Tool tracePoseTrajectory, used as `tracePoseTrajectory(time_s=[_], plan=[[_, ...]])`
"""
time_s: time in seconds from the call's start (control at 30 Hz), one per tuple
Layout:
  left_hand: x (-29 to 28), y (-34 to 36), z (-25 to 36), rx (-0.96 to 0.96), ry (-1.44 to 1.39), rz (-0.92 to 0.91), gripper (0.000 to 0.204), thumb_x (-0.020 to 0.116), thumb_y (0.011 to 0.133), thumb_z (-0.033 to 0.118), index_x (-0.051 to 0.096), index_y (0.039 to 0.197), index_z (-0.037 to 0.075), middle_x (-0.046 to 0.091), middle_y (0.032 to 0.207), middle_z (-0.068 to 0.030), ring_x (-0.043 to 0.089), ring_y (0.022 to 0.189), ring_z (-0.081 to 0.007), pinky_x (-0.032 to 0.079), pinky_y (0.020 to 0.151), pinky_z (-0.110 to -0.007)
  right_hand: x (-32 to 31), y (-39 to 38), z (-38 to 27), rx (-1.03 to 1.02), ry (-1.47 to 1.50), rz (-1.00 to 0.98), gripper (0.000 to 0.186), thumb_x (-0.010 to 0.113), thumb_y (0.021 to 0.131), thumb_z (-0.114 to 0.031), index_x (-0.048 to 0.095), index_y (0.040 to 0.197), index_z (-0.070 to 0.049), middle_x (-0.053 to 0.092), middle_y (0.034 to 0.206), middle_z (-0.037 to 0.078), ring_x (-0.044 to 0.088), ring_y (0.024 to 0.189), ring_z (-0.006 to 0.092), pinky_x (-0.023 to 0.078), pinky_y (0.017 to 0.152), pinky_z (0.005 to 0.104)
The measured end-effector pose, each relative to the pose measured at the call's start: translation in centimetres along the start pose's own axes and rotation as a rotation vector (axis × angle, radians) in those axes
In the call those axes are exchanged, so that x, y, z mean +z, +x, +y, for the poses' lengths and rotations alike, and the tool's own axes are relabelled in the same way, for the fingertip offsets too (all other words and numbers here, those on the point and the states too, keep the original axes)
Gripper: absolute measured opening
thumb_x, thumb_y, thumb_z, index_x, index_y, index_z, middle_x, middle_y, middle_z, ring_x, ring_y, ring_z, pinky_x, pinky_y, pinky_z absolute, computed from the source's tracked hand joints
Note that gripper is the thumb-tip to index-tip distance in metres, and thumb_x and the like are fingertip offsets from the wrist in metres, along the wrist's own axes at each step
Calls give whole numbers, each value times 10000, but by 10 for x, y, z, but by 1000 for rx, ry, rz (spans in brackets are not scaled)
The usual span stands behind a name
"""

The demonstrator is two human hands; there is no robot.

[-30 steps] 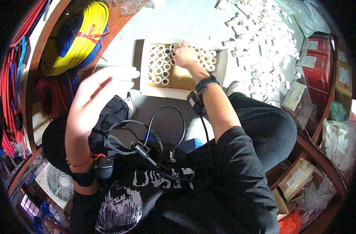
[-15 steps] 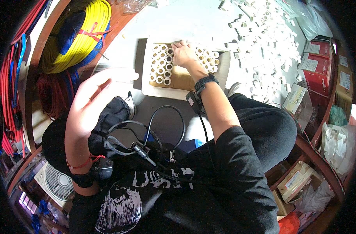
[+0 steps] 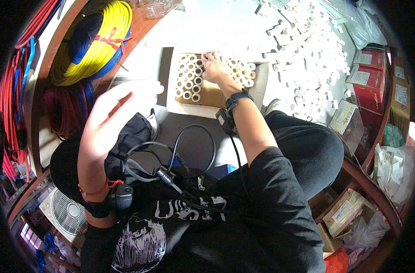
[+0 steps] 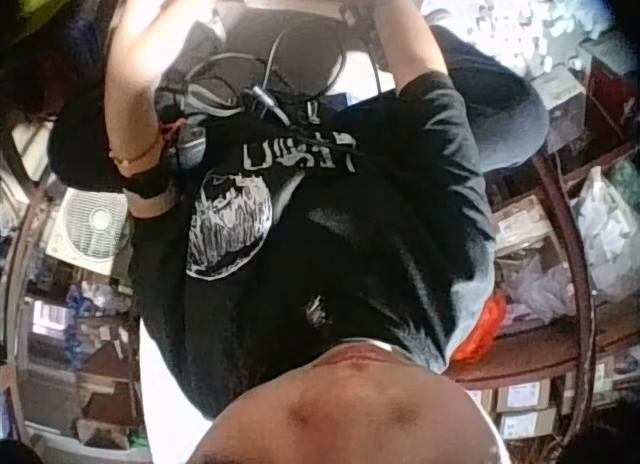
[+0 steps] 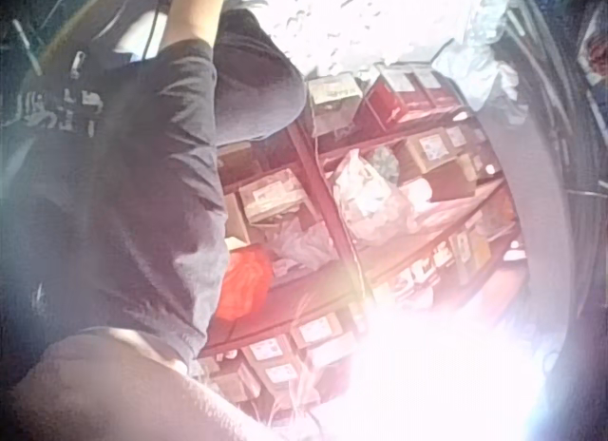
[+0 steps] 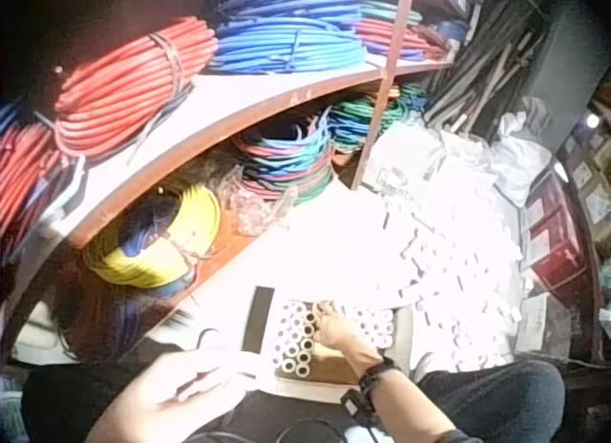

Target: The person is sorting and inspecting small white plastic pipe fittings in a hardware storage warehouse.

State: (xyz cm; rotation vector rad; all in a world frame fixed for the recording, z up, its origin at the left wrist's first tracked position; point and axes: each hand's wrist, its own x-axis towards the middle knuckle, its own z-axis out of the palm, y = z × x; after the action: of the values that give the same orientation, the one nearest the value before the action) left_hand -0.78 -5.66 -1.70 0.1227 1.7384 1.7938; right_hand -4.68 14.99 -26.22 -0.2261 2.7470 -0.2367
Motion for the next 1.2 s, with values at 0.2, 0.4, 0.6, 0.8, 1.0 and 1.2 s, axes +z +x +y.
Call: tracePoseTrajectory(time_s=[0.2,0.4,0.6,0.8,1.0,1.2], plan=[[-1,1,3,2,47,-25,188,479,780,41,498,955,-23,531,812,-27,485,745,-51,395,662,-170,3,-15,0,-103,54,332,371,472,669,-139,452,1020,-21,472,1018,117,414,988,259,318,846,373],[-3,-3,3,172,56,-7,200,484,774,56,505,963,-6,526,811,-18,481,748,-50,398,644,-173,6,-38,-3,-264,134,85,221,493,665,-138,507,856,-28,493,879,111,466,868,258,392,737,364],[-2,6,2,104,172,10,185,515,771,116,541,926,17,498,719,43,403,610,-2,327,521,-132,12,-58,-14,-373,62,154,253,510,704,-215,486,895,-52,456,933,84,440,903,237,384,767,342],[1,10,1,132,212,-9,188,513,773,117,544,923,9,495,713,44,394,605,-1,319,522,-129,29,-58,-22,-214,142,79,213,519,679,-243,520,800,-67,545,817,69,515,812,221,415,690,349],[3,8,2,78,111,0,189,505,772,86,533,940,4,520,752,9,449,670,-20,362,578,-139,46,-54,-31,-204,145,57,219,546,669,-224,530,822,-68,558,798,97,525,783,229,418,680,341],[4,6,6,45,200,-39,214,425,792,57,508,966,-36,547,937,-82,495,859,-110,370,774,-216,55,-51,-29,-176,170,192,105,515,685,-144,490,735,-55,542,759,91,521,781,237,417,667,331]])
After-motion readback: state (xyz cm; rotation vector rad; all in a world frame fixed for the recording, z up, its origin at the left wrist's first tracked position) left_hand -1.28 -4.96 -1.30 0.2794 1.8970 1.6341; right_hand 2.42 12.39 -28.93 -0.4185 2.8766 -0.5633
